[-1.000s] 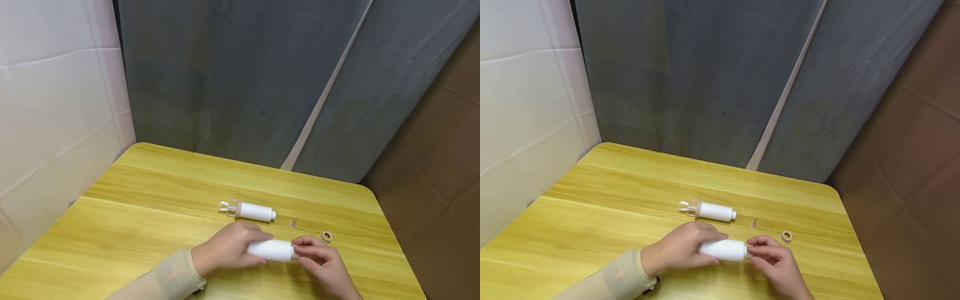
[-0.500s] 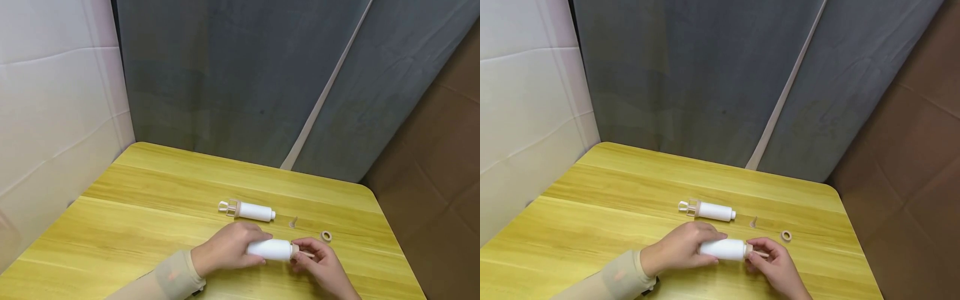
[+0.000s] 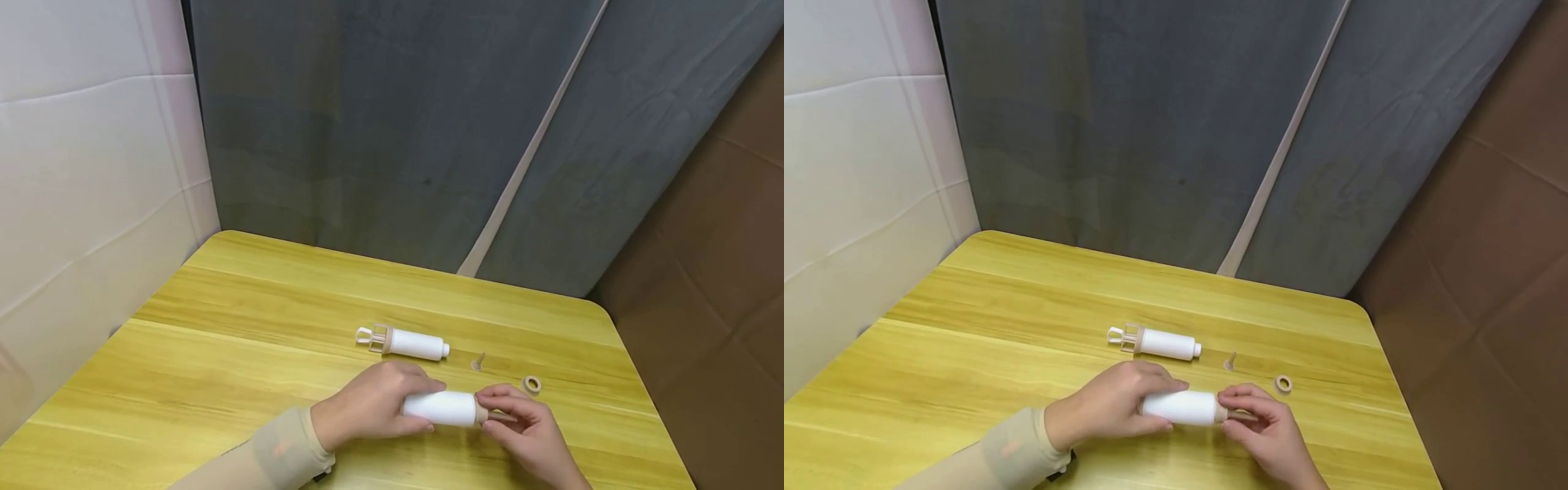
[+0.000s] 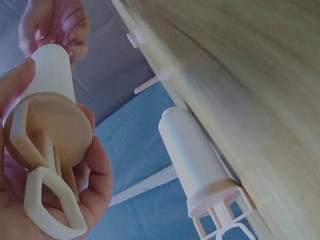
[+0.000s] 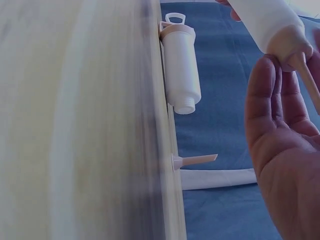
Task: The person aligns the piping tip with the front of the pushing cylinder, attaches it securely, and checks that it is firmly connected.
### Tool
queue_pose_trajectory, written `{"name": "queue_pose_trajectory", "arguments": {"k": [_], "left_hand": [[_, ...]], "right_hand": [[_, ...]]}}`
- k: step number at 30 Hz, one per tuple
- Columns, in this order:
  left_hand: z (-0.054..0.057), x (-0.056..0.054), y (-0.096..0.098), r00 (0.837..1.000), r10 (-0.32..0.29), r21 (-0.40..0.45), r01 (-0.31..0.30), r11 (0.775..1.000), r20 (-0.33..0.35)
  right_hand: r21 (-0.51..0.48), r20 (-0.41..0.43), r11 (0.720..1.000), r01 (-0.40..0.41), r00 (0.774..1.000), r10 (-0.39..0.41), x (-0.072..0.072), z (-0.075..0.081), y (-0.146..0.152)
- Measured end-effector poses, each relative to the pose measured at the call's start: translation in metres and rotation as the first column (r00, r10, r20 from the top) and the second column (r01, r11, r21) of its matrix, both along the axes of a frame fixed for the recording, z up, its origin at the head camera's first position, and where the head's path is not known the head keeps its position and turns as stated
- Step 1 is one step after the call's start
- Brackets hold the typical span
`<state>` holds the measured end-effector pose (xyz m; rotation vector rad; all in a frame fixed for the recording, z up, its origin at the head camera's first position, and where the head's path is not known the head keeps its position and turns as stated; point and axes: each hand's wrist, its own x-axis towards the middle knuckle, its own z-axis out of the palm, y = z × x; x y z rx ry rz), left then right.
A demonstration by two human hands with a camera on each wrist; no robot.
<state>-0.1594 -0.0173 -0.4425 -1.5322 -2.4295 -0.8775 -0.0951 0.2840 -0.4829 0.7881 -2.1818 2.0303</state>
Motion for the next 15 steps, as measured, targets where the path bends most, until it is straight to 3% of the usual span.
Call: {"name": "queue_pose_trajectory", "arguments": {"k": [4, 6, 11, 15], "left_hand": [[-0.0008, 0.0009, 0.0012, 1.0, -0.012, 0.005, 0.012, 1.0, -0.004], [-0.001, 0.0012, 0.0014, 1.0, -0.011, 0.006, 0.011, 1.0, -0.008], [-0.0002, 0.0015, 0.0013, 1.0, 0.001, 0.007, -0.001, 1.0, -0.012], [0.0, 0.0016, 0.0009, 1.0, 0.001, 0.008, -0.001, 1.0, -0.009]], "right_hand": [[0.03, -0.024, 0.999, 0.028, 0.999, -0.028, 0.0003, 0.0003, 0.0006], [0.056, 0.025, 0.997, 0.058, 0.998, -0.06, 0.0004, 0.0014, -0.0001], [0.029, 0.223, 1.0, 0.004, 0.975, -0.011, -0.0007, 0.0063, -0.0022], [0.0, 0.263, 1.0, -0.008, 0.965, 0.008, -0.0001, 0.0079, -0.0033]]}}
